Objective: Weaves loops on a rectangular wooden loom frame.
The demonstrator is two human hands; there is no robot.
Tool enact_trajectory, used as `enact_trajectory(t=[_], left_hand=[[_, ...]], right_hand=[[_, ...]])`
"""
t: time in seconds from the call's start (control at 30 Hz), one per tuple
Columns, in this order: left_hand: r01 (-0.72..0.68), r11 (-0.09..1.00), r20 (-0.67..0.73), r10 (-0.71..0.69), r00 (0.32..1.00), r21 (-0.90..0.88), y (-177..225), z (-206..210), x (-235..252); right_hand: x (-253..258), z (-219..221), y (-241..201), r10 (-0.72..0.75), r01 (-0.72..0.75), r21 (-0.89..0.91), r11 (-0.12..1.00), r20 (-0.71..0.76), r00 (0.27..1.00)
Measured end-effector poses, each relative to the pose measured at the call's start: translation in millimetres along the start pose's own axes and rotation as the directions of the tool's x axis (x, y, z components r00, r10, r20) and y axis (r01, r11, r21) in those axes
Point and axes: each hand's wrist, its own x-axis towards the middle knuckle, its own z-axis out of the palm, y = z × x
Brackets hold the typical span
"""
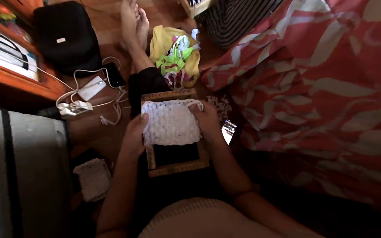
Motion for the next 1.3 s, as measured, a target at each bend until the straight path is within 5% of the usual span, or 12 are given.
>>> enact_trajectory(t=[0.17, 0.27, 0.43, 0.6, 0.77, 0.83, 1.03, 1.17, 1.3], left_hand=[[0.043, 0.998, -0.126, -0.048, 0.991, -0.039, -14, 16, -9], [-0.057, 0.998, -0.206, 0.062, 0.976, 0.031, -15, 17, -8], [-0.151, 0.844, -0.300, 0.343, 0.890, 0.515, -2, 13, -15], [-0.167, 0.866, -0.387, 0.373, 0.843, 0.471, -2, 17, -17], [-0.018, 0.811, -0.201, 0.166, 0.965, 0.585, -2, 18, -21], [-0.133, 0.781, -0.121, 0.258, 0.959, 0.611, -9, 15, -18], [-0.592, 0.497, 0.114, 0.697, 0.708, 0.634, -10, 26, -19], [-0.663, 0.417, 0.170, 0.754, 0.634, 0.622, -14, 34, -14], [-0.662, 0.378, 0.194, 0.758, 0.623, 0.647, -10, 27, -9]], right_hand=[[-1, -3, 8, 0.108, -0.146, 0.326, 0.934, 0.131, 0.985], [-7, 6, 15, 0.059, -0.076, 0.159, 0.984, 0.108, 0.992], [-13, 16, 22, -0.151, 0.137, -0.135, 0.981, -0.097, 0.984], [-15, 14, 19, -0.276, 0.265, -0.103, 0.959, -0.123, 0.953], [-17, -6, 7, -0.346, 0.347, -0.024, 0.937, 0.040, 0.937], [-18, -11, 4, -0.371, 0.374, -0.012, 0.927, 0.105, 0.923], [-23, -4, 0, -0.422, 0.445, -0.073, 0.893, 0.212, 0.882], [-32, -1, -5, -0.340, 0.360, -0.071, 0.930, 0.197, 0.919], [-31, -8, -4, -0.336, 0.414, -0.196, 0.889, 0.335, 0.880]])
